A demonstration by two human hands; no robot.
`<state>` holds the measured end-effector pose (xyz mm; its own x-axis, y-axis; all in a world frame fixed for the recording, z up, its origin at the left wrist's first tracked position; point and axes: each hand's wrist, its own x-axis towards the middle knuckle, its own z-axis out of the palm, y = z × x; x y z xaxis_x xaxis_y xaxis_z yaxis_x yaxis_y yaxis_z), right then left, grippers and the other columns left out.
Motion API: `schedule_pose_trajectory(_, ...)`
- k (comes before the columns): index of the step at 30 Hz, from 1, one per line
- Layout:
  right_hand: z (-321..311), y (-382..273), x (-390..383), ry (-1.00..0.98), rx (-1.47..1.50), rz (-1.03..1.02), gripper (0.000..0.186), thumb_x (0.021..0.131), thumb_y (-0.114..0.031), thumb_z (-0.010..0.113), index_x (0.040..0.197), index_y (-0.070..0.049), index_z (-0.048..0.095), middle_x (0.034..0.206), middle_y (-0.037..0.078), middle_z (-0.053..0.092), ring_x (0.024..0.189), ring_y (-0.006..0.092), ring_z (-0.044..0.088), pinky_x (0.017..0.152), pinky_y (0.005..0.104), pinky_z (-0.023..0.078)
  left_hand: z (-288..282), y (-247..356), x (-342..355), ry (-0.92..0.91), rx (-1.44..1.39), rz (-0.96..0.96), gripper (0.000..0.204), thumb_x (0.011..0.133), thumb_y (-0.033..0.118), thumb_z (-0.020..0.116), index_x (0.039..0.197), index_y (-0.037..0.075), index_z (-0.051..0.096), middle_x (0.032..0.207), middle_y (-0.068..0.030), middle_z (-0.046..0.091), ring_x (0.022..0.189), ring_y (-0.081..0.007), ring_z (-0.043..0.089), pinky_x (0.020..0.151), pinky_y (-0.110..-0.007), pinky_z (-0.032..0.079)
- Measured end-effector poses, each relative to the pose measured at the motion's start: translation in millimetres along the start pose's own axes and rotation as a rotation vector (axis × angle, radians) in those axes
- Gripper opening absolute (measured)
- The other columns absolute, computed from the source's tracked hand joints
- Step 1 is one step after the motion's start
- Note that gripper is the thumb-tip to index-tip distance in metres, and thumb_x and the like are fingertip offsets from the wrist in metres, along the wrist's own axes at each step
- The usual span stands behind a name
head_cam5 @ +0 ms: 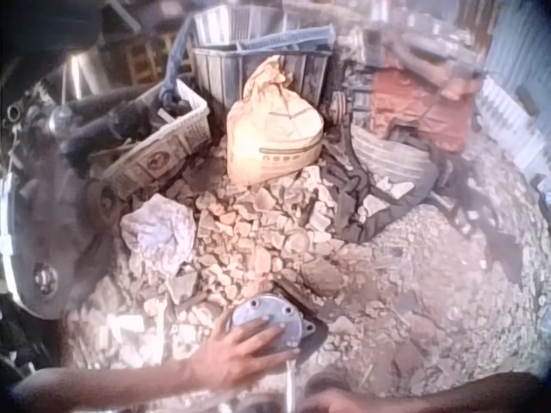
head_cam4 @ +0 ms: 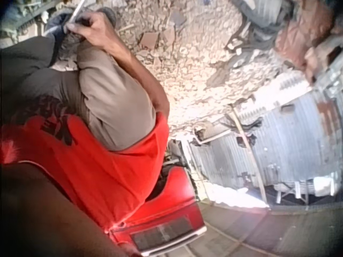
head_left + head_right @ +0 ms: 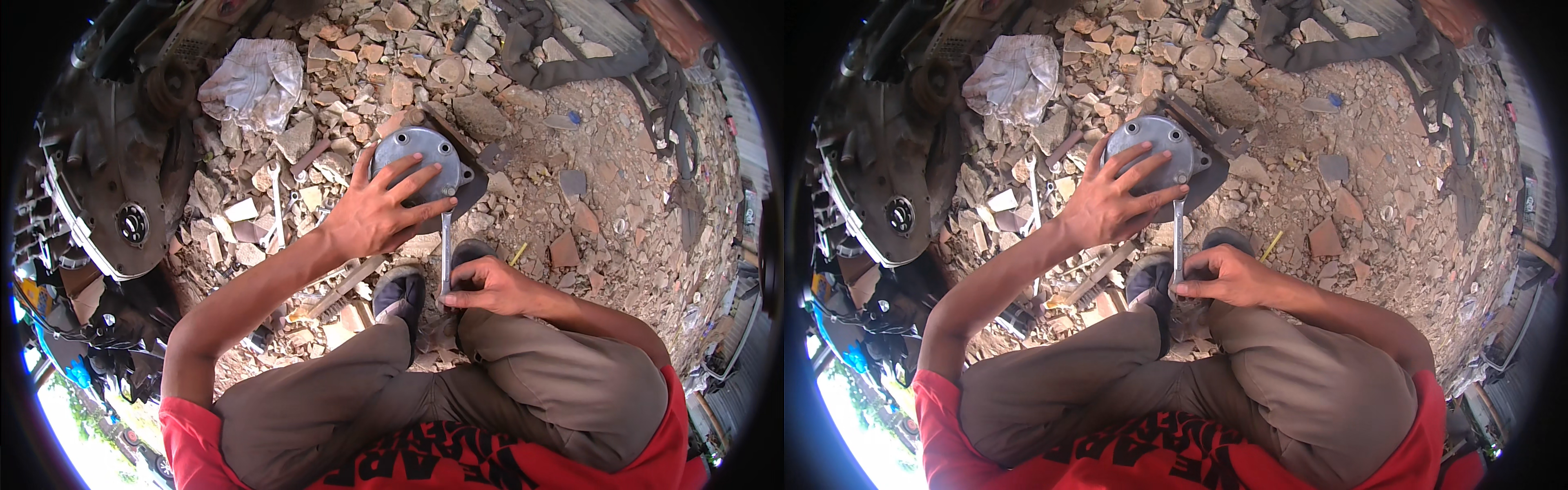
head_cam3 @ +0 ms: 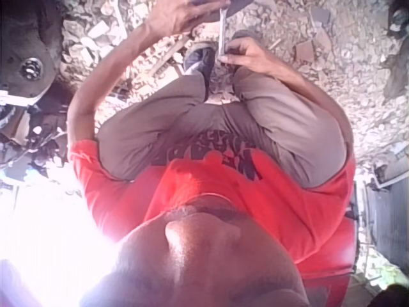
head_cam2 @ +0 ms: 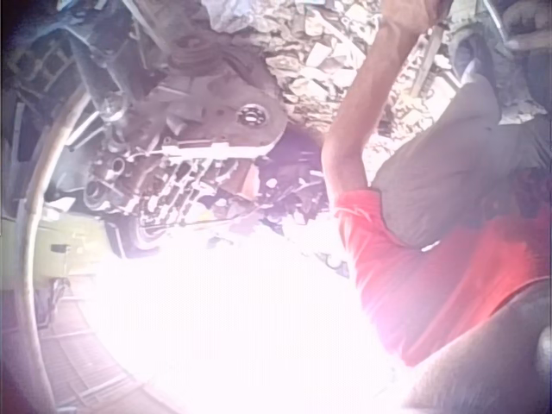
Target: The person is sitting on the ground and using a wrench to tighten bolts on a circular metal part. The person holds the part with one hand and turns the wrench with the other, working on different bolts around the perimeter.
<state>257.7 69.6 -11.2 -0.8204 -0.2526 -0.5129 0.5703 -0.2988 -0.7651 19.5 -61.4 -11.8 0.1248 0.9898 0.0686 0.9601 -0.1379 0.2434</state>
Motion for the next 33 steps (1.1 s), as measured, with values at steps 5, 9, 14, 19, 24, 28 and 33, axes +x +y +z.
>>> schedule_pose_trajectory(5,2.4,2.0,-6.5,0.089,-0.103,-0.036,0.027,0.095,-0.025,0.071,0.098,0.002,0.071,0.084,0.003,0.069,0.082,0.0061,0.058,0.075,0.0271,0.047,4.2,-2.2,-2.5,0.026,0.008,0.028,0.069,0.082,0.039,0.076,0.145,0.047,0.049,0.152,-0.0019,0.042,0.142,-0.0278,0.038,0.116,-0.066,0.021)
schedule_pose_trajectory(9,2.8,5.3,-8.1,0.141,-0.115,-0.077,0.029,0.094,-0.027,0.072,0.097,0.002,0.071,0.083,0.005,0.069,0.08,0.0071,0.058,0.074,0.028,0.047,6.4,-2.0,-2.1,0.035,0.006,0.033,0.069,0.084,0.038,0.075,0.146,0.048,0.046,0.15,-0.0011,0.044,0.141,-0.0271,0.04,0.116,-0.066,0.021)
schedule_pose_trajectory(14,0.5,4.6,-5.0,0.181,-0.253,-0.132,0.027,0.093,-0.026,0.072,0.097,0.001,0.072,0.079,0.006,0.069,0.076,0.0091,0.059,0.072,0.0292,0.047,5.0,-3.1,-2.3,0.047,0.032,0.042,0.071,0.084,0.044,0.072,0.149,0.044,0.043,0.143,-0.0007,0.048,0.137,-0.0254,0.043,0.115,-0.068,0.022)
schedule_pose_trajectory(19,-0.5,-4.5,-1.9,0.235,-0.218,-0.147,0.027,0.094,-0.026,0.071,0.095,0.001,0.073,0.076,0.005,0.068,0.073,0.0085,0.058,0.069,0.0285,0.047,3.1,-0.2,-0.2,0.03,0.029,0.019,0.07,0.086,0.044,0.069,0.151,0.037,0.043,0.14,-0.0015,0.048,0.136,-0.0259,0.043,0.115,-0.069,0.022)
schedule_pose_trajectory(24,-4.3,-5.5,4.0,0.124,-0.04,-0.095,0.028,0.098,-0.025,0.067,0.093,0.001,0.073,0.078,0.002,0.07,0.071,0.0061,0.058,0.067,0.0247,0.046,0.6,2.1,1.7,0.015,0.003,-0.005,0.068,0.088,0.043,0.068,0.151,0.034,0.044,0.14,-0.0016,0.047,0.135,-0.0257,0.043,0.115,-0.069,0.021)
schedule_pose_trajectory(28,-4.9,-11.5,11.8,0.036,0.13,-0.009,0.027,0.101,-0.024,0.064,0.098,0.0,0.073,0.083,0.003,0.072,0.075,0.0069,0.062,0.069,0.0249,0.049,0.9,3.5,2.2,0.011,-0.009,-0.021,0.067,0.088,0.043,0.067,0.151,0.033,0.044,0.141,-0.0016,0.046,0.136,-0.0251,0.042,0.115,-0.069,0.021)
schedule_pose_trajectory(33,0.8,-16.5,27.2,-0.086,0.398,0.028,0.027,0.102,-0.025,0.062,0.116,-0.003,0.068,0.098,0.005,0.073,0.083,0.0107,0.066,0.076,0.0266,0.052,2.8,2.4,1.7,0.007,-0.006,-0.022,0.068,0.088,0.043,0.068,0.151,0.033,0.043,0.143,-0.0017,0.045,0.137,-0.0246,0.041,0.113,-0.07,0.023)
